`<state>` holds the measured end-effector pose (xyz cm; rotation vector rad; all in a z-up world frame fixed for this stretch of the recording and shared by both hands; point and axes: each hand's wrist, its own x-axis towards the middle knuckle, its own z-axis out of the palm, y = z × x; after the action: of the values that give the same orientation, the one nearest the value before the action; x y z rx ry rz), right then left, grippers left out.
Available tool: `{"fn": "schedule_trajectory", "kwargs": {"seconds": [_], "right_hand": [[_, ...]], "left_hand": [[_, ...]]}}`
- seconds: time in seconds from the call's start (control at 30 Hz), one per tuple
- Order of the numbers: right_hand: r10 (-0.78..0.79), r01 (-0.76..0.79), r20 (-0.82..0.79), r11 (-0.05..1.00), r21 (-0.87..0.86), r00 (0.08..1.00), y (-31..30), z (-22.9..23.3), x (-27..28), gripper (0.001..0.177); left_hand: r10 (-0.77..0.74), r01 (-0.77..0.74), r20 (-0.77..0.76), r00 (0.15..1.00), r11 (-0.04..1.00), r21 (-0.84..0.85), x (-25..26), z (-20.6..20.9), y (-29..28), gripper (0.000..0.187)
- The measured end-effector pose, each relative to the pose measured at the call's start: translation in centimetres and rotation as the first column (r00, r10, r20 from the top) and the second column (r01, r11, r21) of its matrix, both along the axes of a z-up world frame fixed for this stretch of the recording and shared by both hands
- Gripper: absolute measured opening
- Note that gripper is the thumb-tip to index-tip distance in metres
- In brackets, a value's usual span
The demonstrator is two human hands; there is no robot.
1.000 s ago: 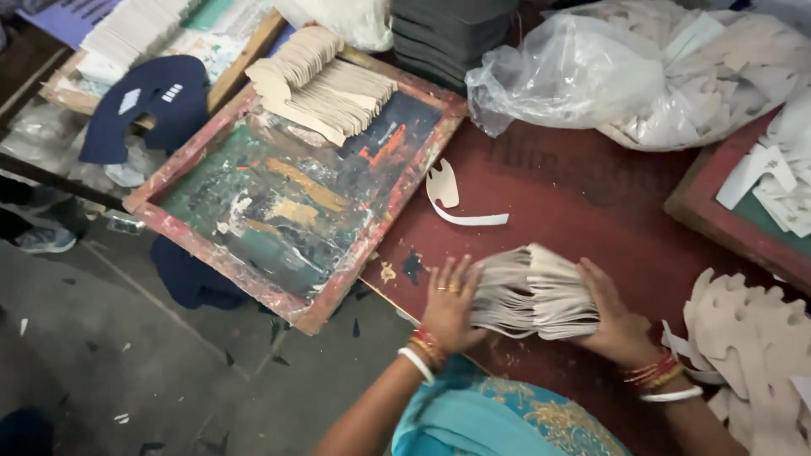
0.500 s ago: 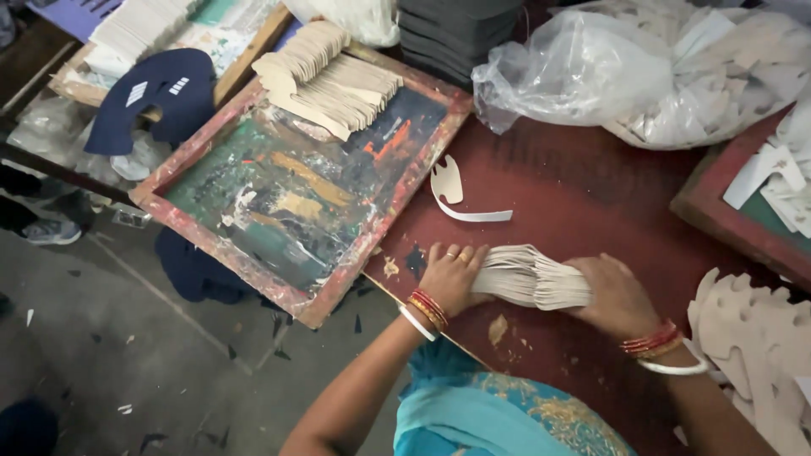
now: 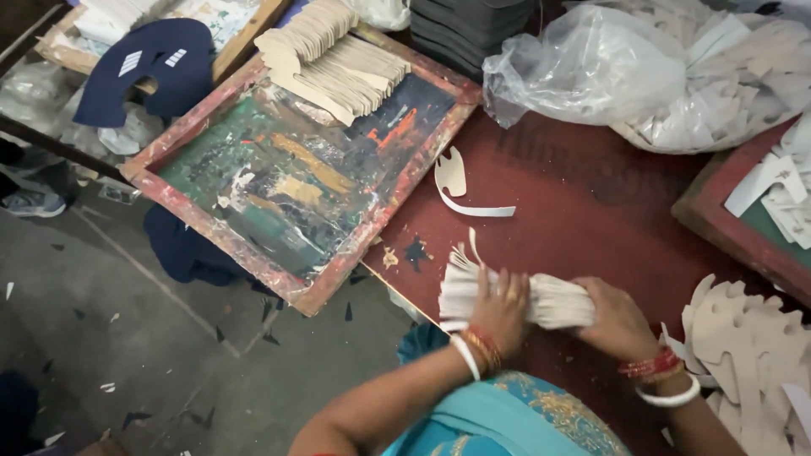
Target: The person sits at a cluttered workbench and sorts through a pile of white, irregularly shaped paper cutouts. They pick up the pieces, separate them, and stack them into neat piles on the table.
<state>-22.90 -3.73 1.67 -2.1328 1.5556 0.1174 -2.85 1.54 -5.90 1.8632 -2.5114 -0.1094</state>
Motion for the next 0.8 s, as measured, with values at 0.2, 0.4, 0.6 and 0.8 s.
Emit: {"fn": "schedule_trajectory", "kwargs": {"seconds": [0.2, 0.4, 0.6, 0.8], "right_hand": [[0.136, -0.130, 0.021, 0.975, -0.180, 0.990, -1.0, 0.6, 0.3, 0.084], [0.059, -0.053, 0.056, 0.994, -0.093, 0.997, -0.1, 1.6, 0.7, 0.088], [-0.020, 0.022, -0.091, 0.999, 0.023, 0.996, 0.8, 3.3, 0.7, 0.075], [0.185, -0.181, 0.043, 0.979, -0.092, 0.982, 1.2, -1.5, -1.0, 0.085]], "left_hand": [[-0.074, 0.082, -0.146, 0.986, 0.995, 0.051, 2.0, 1.8, -1.9, 0.096], [-0.158, 0.120, -0.114, 0.981, 0.951, -0.285, 2.3, 3.2, -0.8, 0.082], [-0.125, 0.122, -0.189, 0.974, 0.992, -0.026, 1.8, -0.6, 0.0, 0.067], [-0.089, 0.088, -0.137, 0.987, 0.996, -0.015, 3.8, 4.6, 2.9, 0.101]]}}
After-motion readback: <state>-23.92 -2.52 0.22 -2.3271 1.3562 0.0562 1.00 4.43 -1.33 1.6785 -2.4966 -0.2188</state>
